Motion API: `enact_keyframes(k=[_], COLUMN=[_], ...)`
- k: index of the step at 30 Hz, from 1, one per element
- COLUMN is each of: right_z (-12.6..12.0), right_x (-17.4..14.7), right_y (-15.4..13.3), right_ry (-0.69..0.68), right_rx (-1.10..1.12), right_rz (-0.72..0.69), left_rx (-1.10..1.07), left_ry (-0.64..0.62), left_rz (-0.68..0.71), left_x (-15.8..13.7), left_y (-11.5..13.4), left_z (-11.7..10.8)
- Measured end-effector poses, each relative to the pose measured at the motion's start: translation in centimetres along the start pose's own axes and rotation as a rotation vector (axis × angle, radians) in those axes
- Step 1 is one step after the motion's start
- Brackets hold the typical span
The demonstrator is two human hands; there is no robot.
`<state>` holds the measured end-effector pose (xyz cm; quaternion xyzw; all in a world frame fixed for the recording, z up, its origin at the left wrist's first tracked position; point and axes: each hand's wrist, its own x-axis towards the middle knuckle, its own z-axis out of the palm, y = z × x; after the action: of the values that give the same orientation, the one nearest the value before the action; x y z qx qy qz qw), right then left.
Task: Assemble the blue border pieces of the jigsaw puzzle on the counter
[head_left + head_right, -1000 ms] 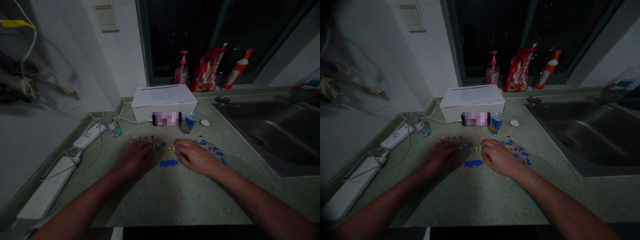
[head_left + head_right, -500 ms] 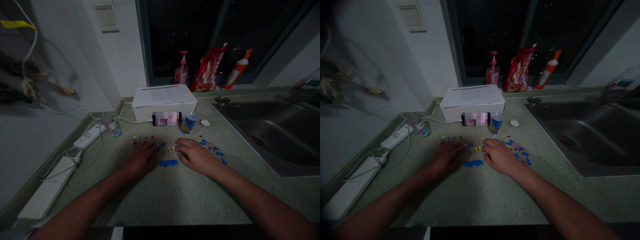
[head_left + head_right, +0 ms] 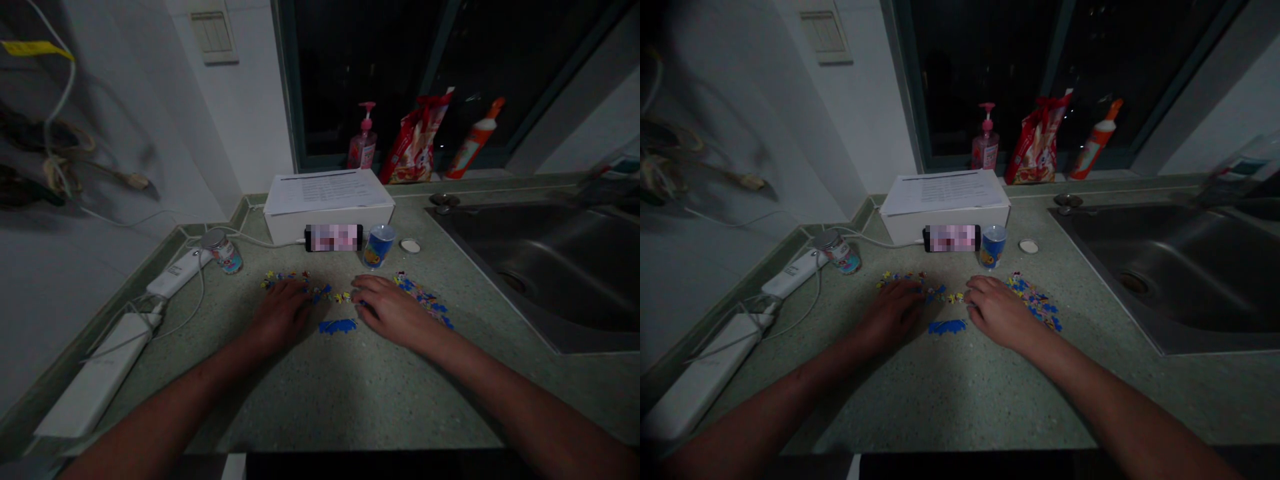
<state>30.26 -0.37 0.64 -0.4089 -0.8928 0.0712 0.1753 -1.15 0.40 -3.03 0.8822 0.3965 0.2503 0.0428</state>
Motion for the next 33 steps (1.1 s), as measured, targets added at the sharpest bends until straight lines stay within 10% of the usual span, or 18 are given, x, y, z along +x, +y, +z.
enact_keyframes(k=[33], right_z=[0.07], right_x=[0.16], right_y=[-0.25], right_ry=[-0.009], right_rx=[0.023], right_rz=[-0.001], left_rx=[-0.030], left_ry=[-0.032], left_rz=[-0.075], left_x=[0.74], left_y=[0.61], left_z=[0.31])
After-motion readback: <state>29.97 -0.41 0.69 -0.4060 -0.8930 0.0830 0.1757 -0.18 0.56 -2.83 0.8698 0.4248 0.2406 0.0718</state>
